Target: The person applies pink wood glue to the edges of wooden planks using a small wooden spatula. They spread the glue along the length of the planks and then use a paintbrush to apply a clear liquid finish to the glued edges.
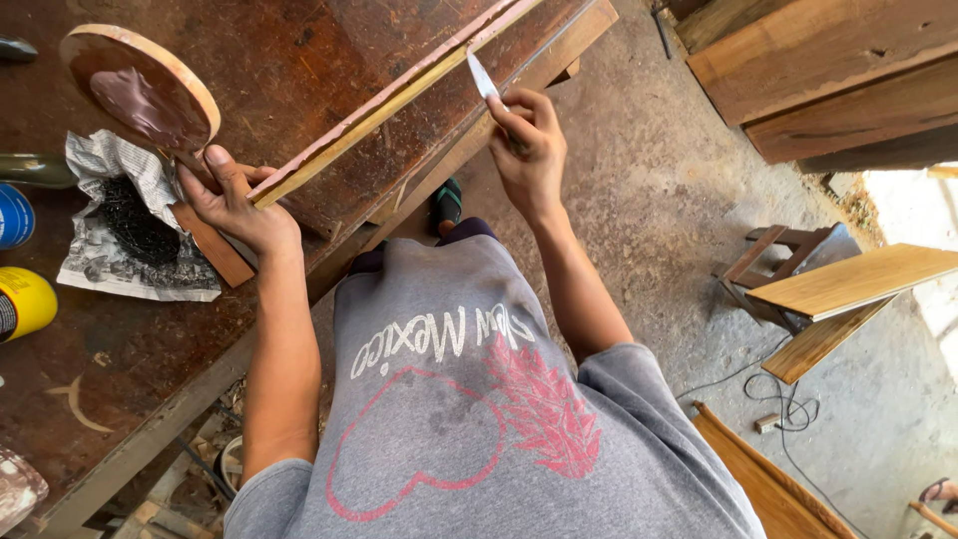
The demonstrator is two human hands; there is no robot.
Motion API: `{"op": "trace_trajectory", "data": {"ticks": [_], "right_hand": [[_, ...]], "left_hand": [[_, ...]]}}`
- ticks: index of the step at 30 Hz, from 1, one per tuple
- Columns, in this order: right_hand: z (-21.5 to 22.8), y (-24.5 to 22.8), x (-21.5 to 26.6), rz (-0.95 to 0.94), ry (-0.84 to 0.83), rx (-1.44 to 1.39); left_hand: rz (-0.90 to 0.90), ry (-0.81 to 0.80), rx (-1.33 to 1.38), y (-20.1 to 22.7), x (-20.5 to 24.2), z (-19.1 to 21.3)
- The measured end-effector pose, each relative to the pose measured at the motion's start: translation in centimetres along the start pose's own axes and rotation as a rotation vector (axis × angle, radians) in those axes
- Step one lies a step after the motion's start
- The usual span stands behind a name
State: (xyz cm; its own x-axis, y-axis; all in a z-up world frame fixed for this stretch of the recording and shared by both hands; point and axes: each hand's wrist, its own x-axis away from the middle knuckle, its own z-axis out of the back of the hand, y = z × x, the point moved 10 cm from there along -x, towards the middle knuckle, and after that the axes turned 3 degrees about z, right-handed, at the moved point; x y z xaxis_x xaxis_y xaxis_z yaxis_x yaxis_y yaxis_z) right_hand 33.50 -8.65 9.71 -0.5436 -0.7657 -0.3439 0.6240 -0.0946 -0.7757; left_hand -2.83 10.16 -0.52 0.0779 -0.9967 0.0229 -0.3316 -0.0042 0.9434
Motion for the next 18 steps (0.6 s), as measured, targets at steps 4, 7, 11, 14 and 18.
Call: {"op": "trace_trajectory", "data": {"ticks": [4,7,11,14,18], "right_hand": [[2.2,0.9,-0.9,0.026,0.059,0.217],[3.3,1.6,-2.0,0.023,0.018,0.278],[1.3,-0.1,-1.9,0.080,-0.143,0.124],[0.8,-1.1,-1.5,0.059,-0.037,0.064],[-0.9,-2.6,-0.3,0.095,-0.001,0.149]], "left_hand": [[-0.012,-0.011,0.056,-0.2,0.2,0.3],[-0.005,-0.006,0.052,-0.4,0.3,0.3],[-0.033,0.003,0.049,-0.4,-0.1,0.1],[-0.027,0.010,0.075,-0.7,-0.1,0.3],[0.041,0.001,0.109,-1.3,0.3,0.4]]}}
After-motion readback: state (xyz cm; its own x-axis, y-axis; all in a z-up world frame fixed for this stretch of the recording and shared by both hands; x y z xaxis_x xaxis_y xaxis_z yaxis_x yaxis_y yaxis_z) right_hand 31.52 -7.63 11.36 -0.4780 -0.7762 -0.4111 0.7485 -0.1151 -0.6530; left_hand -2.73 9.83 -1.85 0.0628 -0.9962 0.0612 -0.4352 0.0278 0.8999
